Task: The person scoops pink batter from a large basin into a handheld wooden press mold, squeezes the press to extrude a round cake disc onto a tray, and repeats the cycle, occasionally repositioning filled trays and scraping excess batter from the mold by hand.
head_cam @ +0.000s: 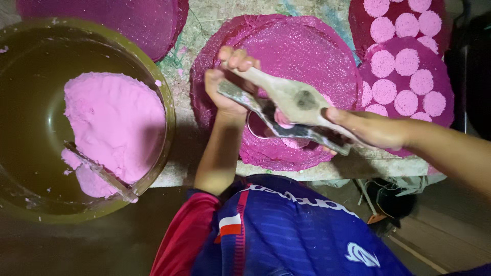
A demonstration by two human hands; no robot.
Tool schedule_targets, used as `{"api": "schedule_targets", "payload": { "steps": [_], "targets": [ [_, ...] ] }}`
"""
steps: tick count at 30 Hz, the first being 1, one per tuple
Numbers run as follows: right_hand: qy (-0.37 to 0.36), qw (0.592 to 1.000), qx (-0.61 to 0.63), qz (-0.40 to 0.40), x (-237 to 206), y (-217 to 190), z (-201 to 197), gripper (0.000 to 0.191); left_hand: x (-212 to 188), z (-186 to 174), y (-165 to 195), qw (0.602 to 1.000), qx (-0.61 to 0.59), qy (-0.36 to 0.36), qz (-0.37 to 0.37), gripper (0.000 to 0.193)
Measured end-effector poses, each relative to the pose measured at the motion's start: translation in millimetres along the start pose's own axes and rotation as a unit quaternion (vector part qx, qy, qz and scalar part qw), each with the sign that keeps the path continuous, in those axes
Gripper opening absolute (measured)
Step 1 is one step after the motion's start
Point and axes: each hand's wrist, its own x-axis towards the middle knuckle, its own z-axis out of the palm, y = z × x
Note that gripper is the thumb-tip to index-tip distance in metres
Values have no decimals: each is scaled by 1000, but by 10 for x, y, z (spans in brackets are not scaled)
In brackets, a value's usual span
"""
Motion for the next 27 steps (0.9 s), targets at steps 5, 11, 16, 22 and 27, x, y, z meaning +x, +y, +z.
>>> {"api": "schedule_targets", "payload": {
  "steps": [5,11,16,22,27],
  "targets": [
    [2,998,7,-66,144,-253,224,101,-49,0,284,998,-4,-55,19,26],
    [24,999,13,-45,147,-290,339,90,-169,-129,210,999,-14,-27,24,15],
    [110,993,-25,-25,43,-246,267,88,-97,-347,-56,998,-54,2,21,20],
    [187,975,-73,-98,155,-263,329,72,210,-354,148,998,-14,-53,-26,21],
    [174,970,-50,-161,340,-291,486,65,149,-230,456,998,17,-36,-48,24]
  ]
}}
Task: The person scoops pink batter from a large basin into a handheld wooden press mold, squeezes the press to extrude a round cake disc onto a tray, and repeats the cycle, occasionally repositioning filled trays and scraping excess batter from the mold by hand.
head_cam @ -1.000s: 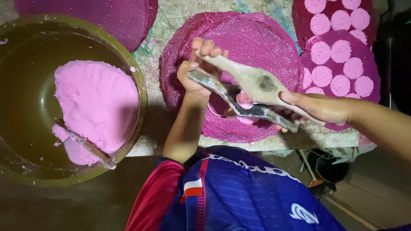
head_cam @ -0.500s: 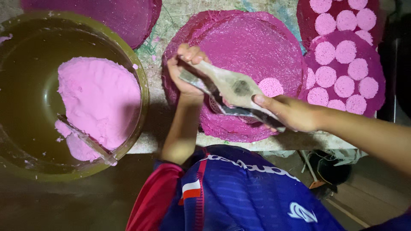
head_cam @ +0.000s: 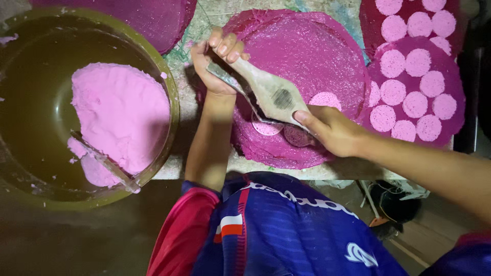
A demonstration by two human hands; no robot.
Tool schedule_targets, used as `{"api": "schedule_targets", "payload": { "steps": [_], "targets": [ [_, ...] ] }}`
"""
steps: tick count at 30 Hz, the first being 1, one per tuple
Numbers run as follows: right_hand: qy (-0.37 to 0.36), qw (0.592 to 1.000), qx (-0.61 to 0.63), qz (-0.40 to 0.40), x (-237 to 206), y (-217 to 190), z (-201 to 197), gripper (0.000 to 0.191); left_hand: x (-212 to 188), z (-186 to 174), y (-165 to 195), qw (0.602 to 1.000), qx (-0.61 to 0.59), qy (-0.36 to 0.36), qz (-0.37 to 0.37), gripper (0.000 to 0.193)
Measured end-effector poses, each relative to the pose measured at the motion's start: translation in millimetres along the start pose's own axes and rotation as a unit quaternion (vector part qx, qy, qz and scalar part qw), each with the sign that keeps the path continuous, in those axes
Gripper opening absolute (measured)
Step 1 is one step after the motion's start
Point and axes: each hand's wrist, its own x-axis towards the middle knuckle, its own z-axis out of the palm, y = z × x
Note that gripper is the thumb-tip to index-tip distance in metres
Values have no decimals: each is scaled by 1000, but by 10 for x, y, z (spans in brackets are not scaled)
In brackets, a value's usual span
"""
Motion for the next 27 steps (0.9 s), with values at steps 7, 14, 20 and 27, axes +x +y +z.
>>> {"api": "schedule_targets", "payload": {
  "steps": [7,14,20,27],
  "targets": [
    [-75,989,75,104,-71,60,-113,77,-188,-25,-317,996,-13,76,35,21],
    [1,999,-7,35,7,71,-168,79,7,-43,-206,997,14,70,19,24],
    [7,998,10,65,41,203,-145,71,-32,-17,-271,996,18,87,26,24],
    [92,973,77,-196,177,537,73,69,94,411,141,952,275,119,-59,51]
  ]
}}
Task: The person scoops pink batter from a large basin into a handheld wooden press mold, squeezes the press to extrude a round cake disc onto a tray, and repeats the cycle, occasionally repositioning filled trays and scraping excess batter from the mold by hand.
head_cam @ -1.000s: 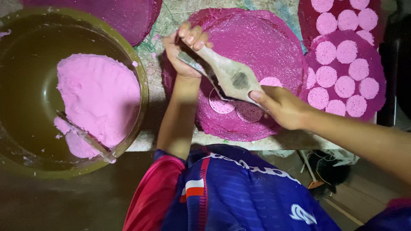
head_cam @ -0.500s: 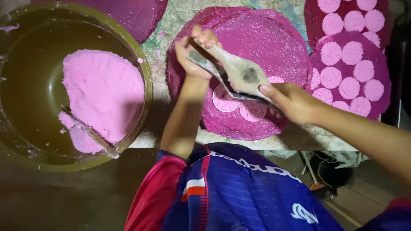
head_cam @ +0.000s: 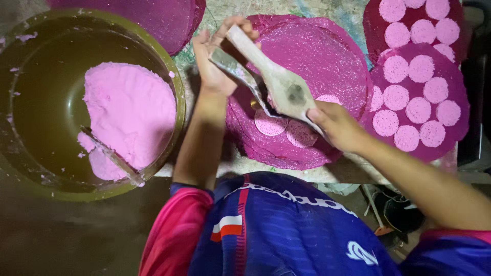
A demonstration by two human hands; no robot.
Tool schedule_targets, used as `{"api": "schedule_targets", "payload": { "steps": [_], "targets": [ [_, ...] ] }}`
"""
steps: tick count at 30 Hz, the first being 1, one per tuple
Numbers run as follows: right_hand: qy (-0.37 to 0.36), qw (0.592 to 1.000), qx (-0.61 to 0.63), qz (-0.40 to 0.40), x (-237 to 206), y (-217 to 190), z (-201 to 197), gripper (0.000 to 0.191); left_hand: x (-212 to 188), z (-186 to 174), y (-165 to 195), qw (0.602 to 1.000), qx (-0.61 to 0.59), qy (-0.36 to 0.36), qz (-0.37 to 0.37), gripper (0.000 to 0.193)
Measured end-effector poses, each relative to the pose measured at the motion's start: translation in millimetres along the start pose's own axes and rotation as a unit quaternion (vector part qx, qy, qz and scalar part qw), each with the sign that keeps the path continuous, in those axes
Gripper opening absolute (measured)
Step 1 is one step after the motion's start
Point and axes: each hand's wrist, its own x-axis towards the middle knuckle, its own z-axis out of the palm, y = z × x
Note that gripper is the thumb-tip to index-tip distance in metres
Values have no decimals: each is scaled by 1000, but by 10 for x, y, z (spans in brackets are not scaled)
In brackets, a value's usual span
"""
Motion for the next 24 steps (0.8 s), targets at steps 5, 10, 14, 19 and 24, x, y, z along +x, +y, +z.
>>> {"api": "schedule_targets", "payload": {
  "steps": [5,10,14,19,24],
  "targets": [
    [4,978,197,-72,-402,222,-32,80,-580,278,-44,833,488,90,-245,81],
    [79,929,354,-78,-635,207,-43,86,-945,493,-298,618,751,-134,-189,133],
    [160,903,391,-75,-799,134,-15,97,-873,470,-276,623,722,-110,-281,129],
    [218,896,382,-60,-974,153,1,99,-599,121,-137,709,665,-55,-227,137],
    [237,893,376,-63,-1059,181,47,101,-546,-458,-178,771,574,220,-165,96]
  ]
}}
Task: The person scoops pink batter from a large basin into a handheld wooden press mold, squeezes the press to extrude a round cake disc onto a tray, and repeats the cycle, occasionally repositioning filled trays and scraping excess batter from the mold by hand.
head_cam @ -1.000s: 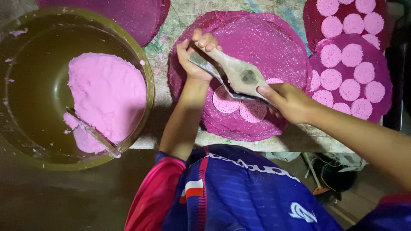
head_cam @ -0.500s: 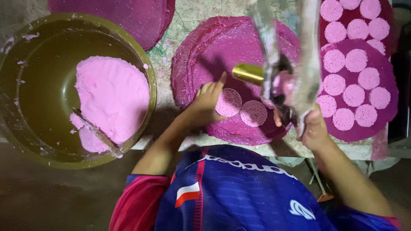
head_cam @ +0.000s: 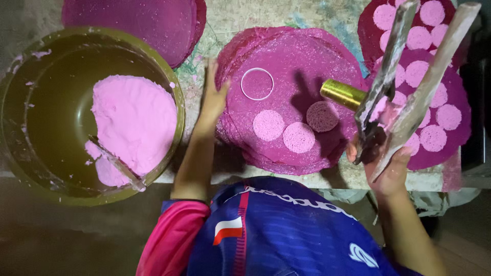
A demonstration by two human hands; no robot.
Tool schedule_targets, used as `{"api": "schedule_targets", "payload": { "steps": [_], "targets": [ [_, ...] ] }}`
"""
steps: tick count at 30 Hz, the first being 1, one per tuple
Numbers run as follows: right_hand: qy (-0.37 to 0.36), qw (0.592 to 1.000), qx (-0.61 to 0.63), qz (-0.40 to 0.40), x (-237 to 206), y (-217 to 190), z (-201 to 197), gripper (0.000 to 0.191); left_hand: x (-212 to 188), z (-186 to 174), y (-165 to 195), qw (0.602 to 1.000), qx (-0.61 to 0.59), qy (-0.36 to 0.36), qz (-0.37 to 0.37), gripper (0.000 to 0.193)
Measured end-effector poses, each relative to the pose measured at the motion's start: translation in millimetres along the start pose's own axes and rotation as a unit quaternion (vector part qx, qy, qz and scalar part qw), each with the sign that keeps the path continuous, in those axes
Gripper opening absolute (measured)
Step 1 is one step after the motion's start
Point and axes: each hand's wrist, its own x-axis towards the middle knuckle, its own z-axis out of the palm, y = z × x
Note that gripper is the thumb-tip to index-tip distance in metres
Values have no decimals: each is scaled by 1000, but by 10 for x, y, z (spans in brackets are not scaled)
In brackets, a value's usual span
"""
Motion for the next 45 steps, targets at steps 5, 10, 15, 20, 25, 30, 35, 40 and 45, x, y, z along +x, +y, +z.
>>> {"api": "schedule_targets", "payload": {
  "steps": [5,10,15,20,25,30,35,40,45],
  "targets": [
    [26,1000,7,2,-19,24,29,100,-389,224,-358,970,-110,131,171,82],
    [8,1000,17,10,55,86,30,99,-940,442,-112,905,342,152,201,45],
    [-24,999,22,11,97,126,46,98,-986,397,174,910,354,45,212,18],
    [-44,999,-7,28,83,171,84,102,-1178,408,114,907,341,18,246,18],
    [-122,985,-112,47,213,210,-22,100,-1139,396,194,911,335,14,238,65],
    [-264,903,-156,301,649,209,28,91,-562,283,540,794,-554,-219,117,80],
    [-333,798,-293,408,1188,-133,347,83,-226,422,760,590,-769,-223,99,60],
    [-265,748,-516,322,1459,-298,788,84,-43,324,656,611,-779,-99,100,49],
    [-274,766,-516,267,1413,-158,1013,84,20,165,433,610,-775,-111,125,48]
  ]
}}
